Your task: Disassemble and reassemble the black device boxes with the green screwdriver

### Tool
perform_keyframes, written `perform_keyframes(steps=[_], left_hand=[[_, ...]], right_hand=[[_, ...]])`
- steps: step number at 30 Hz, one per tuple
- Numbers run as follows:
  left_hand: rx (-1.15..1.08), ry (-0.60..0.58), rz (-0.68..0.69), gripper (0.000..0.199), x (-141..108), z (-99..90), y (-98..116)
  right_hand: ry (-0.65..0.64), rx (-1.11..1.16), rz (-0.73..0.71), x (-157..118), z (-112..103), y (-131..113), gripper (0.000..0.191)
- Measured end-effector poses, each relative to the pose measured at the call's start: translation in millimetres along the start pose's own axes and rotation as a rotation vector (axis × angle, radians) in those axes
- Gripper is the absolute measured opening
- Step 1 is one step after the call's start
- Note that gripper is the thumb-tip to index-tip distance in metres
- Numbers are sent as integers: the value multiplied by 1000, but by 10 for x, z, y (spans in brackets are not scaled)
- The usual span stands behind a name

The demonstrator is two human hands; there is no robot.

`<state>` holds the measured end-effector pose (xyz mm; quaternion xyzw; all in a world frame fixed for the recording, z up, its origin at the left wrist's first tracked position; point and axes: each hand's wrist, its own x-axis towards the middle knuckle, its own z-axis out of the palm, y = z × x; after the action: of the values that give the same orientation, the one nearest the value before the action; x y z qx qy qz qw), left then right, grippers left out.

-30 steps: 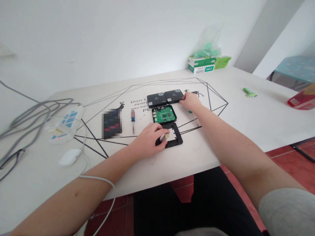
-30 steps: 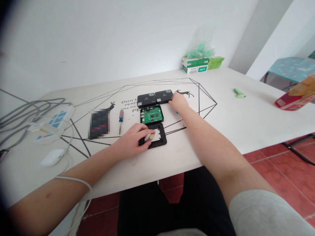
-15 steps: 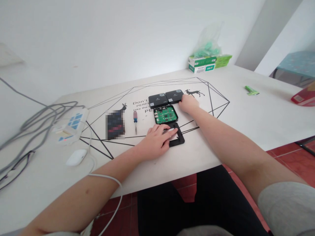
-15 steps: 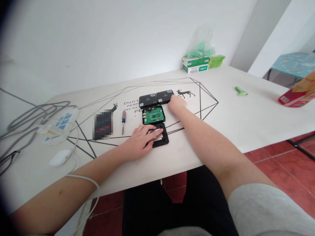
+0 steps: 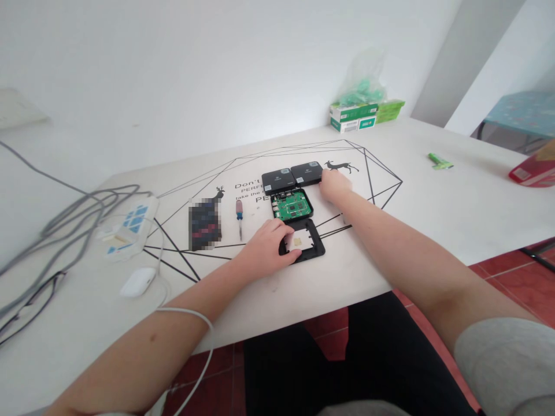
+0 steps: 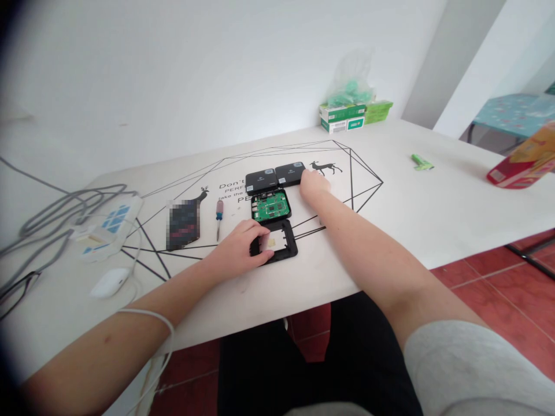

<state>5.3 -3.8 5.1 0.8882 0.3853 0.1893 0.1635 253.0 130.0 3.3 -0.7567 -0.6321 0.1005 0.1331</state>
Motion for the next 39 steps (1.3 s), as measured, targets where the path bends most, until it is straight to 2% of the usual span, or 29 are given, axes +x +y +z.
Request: perform_keyframes(steps=[5,10,14,16,18,21,24,27,30,32,34,37,39], left_hand=[[51,23,27,20,-10,-10,3],[145,69,39,22,-37,9,28],[119,115,42,23,-50,3,61],[46,147,31,22,-48,-12,80],[-79,166,-14,18,-37,-28,92],[-313,198,-178,19,-3,-38,75],[-614,307,-378,32,41,-32,7],[-807,529,-441,36,76,-27,-78],[-803,669,-440,37,102,-23,-148],[-810,695,-467,37,118,-11,-183],[-830,701,-483,38,130,8,-213],[-852,693,-469,41,134,31,-246],[-846,675,-453,42,128,32,-265]], right_hand=[[1,-35,2,-15,-55,44,35],[14,-67,-15,-55,-21,5,38],[23,-89,-29,-104,3,-48,39],[65,-102,-46,-130,-7,-65,39],[183,-87,-95,-155,-30,-79,35],[381,62,-224,-194,-70,-114,26],[400,340,-371,-269,-76,-185,24],[254,696,-480,-426,-22,-294,34],[-96,994,-569,-644,64,-416,51],[-295,1051,-692,-779,118,-484,60],[-446,1087,-778,-876,161,-534,79],[-554,1132,-801,-946,204,-575,108],[-566,1153,-794,-956,220,-582,110]])
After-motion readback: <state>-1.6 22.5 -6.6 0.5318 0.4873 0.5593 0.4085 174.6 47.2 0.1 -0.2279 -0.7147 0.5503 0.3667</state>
